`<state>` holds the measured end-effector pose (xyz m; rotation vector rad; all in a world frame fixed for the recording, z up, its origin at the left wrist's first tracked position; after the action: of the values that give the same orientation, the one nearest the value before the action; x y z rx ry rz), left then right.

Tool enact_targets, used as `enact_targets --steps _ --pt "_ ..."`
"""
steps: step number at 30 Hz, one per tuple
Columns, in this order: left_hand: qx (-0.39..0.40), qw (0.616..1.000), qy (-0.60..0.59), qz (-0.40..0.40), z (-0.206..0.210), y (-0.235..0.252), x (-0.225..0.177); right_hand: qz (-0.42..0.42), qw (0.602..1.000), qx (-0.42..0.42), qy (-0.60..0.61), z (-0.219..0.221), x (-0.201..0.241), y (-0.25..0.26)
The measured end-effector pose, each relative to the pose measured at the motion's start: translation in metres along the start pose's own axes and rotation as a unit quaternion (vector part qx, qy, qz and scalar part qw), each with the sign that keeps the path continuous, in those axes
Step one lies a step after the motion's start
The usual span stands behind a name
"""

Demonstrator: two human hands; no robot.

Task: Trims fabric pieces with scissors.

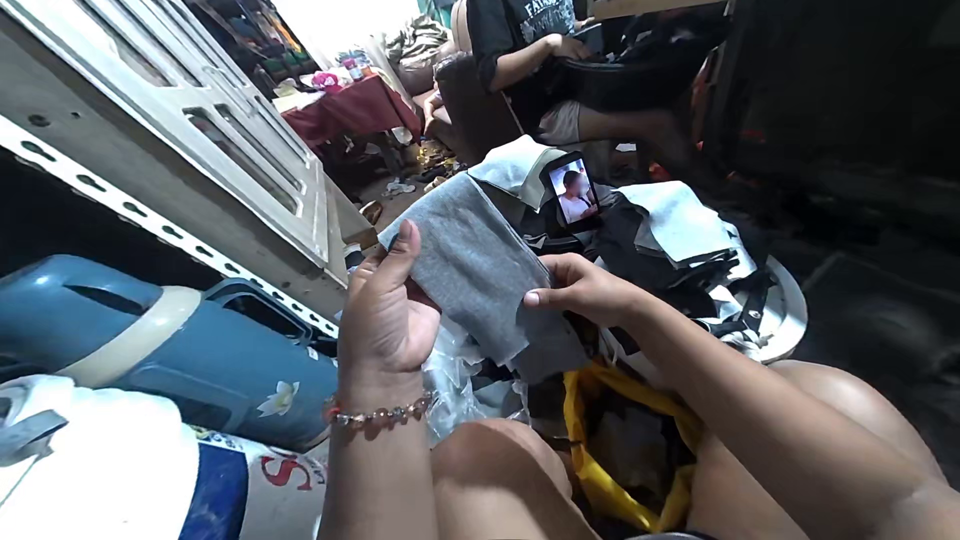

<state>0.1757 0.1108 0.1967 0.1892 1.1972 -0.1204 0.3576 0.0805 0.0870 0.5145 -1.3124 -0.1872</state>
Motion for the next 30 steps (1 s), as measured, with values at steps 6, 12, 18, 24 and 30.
enact_targets --steps 6,12,18,24,30 --pt "0.003 0.999 -0.048 -0.026 -0.006 0.009 0.004 0.033 0.999 0.001 -0.035 -0.007 0.006 0.011" --pt "0.003 0.998 -0.061 -0.001 -0.003 0.009 0.005 0.017 0.998 0.041 -0.036 -0.001 0.005 0.005" --pt "0.002 0.999 -0.013 0.034 -0.003 0.009 0.005 0.027 0.995 0.087 -0.038 -0.001 -0.002 -0.001" --pt "0.031 0.998 -0.017 0.054 0.008 0.000 -0.007 0.118 0.970 0.137 -0.160 0.007 -0.041 -0.020" --pt "0.049 0.997 -0.016 0.059 0.007 0.002 -0.012 0.218 0.921 0.126 -0.297 -0.009 -0.077 -0.048"
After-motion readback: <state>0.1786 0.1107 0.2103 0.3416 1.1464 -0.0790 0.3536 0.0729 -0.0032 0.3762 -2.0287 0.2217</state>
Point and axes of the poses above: each hand's wrist, its own y-axis towards the middle knuckle, its own z-axis out of the palm, x = y × z, the point moved 2 cm from there along y, towards the middle knuckle, and after that the axes turned 9 degrees about -z, right-handed, at the moved point
